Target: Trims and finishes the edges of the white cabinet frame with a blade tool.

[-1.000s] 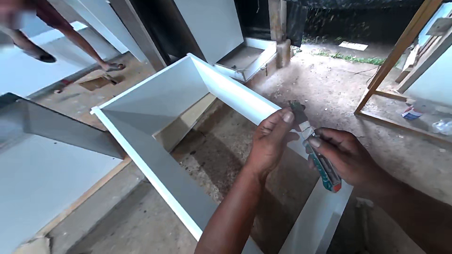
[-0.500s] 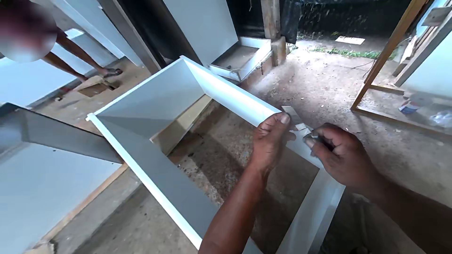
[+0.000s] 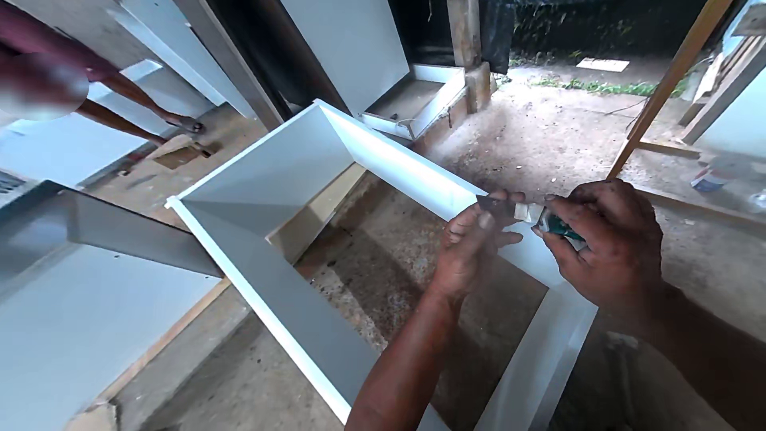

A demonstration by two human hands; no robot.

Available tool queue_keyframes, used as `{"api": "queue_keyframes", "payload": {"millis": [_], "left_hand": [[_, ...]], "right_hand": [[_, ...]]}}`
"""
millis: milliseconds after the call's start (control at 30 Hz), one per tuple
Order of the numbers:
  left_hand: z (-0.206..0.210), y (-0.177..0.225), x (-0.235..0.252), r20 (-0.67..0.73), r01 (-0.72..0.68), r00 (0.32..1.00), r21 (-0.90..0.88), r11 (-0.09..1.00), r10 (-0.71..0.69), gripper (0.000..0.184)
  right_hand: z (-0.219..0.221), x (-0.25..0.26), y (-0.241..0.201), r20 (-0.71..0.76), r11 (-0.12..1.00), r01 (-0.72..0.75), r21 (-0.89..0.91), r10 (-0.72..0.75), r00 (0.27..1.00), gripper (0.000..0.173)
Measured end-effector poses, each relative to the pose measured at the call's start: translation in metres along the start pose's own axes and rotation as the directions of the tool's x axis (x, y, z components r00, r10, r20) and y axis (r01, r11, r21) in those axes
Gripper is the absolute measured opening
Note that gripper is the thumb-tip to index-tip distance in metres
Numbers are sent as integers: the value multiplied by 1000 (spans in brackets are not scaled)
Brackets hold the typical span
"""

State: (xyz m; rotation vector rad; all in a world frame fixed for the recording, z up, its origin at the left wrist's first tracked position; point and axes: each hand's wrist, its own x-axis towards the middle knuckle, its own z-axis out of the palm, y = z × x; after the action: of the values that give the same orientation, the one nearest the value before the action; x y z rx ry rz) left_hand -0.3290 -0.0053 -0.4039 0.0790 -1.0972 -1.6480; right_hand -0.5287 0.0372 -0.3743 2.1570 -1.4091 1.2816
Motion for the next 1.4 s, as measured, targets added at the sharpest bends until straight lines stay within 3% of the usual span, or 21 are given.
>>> {"api": "queue_keyframes", "payload": {"millis": [633, 933, 1033, 1100, 1167, 1233, 1300, 1400], "left_hand": [[-1, -1, 0, 1, 20, 1000, -59, 998, -20, 29], [-2, -4, 1, -34, -2, 999, 21, 1000, 2, 31], [-1, -4, 3, -85, 3, 996, 96, 995, 6, 30], [-3, -3, 2, -133, 2, 991, 191, 982, 24, 28], [-4, -2, 3, -176, 16, 984, 237, 971, 27, 22], [-3, -2, 3, -212, 36, 977, 228, 973, 14, 16], [-2, -2, 2, -235, 52, 972, 207, 977, -2, 15], [0, -1, 2, -288, 77, 957, 209, 975, -14, 13]], "right_hand": [[2, 1, 1, -74, 995, 70, -76, -76, 994, 25], [1, 0, 2, 60, 997, -38, 73, 34, 998, 37], [-1, 0, 2, 155, 975, -141, 171, 114, 981, 34], [-2, 0, 1, 315, 909, -296, 295, 200, 928, 26], [-5, 2, 0, 528, 752, -515, 411, 265, 807, 18], [-5, 3, 2, 694, 576, -677, 459, 244, 678, 23], [-3, 1, 3, 758, 444, -750, 490, 209, 618, 28], [-2, 1, 1, 785, 345, -795, 499, 208, 583, 30]]}}
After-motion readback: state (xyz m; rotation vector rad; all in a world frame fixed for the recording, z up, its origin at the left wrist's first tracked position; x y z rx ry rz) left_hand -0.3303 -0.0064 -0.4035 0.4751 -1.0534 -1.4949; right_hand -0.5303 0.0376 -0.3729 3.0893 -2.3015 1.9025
